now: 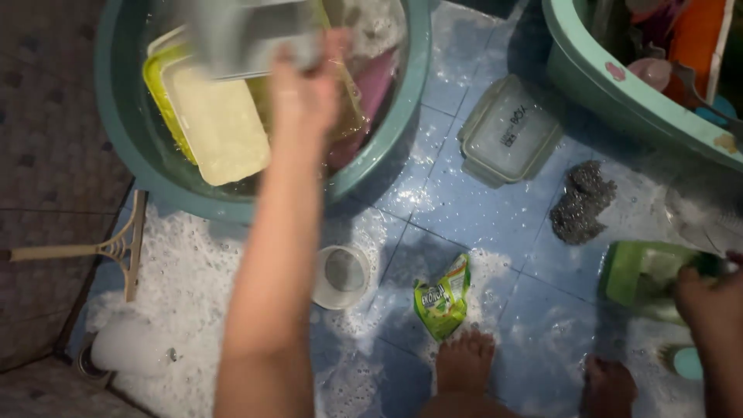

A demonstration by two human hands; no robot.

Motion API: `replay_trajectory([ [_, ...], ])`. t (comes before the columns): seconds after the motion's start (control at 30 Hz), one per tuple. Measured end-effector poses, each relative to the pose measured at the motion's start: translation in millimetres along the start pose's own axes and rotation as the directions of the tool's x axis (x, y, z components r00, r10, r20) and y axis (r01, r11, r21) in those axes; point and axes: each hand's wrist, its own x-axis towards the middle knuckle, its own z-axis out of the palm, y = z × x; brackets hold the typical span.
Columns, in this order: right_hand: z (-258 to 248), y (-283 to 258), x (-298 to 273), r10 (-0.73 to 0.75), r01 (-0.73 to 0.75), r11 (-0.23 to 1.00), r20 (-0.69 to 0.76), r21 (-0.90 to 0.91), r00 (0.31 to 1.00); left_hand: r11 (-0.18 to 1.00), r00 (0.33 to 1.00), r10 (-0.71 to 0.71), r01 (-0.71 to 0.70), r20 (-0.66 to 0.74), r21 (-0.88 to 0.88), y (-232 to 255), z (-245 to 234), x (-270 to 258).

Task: Scrubbing and rinsing plastic dishes and containers in basins of soapy water on the floor.

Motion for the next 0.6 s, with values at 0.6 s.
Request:
replay_trajectory([
  [0.6, -20.9, -78.6, -2.5, -0.191, 0.19, 0.982, 0.106, 0.02, 0.976, -0.058, 0.731, 0.648, -0.23, 0.212, 0.972, -23.4, -89.0, 86.3],
])
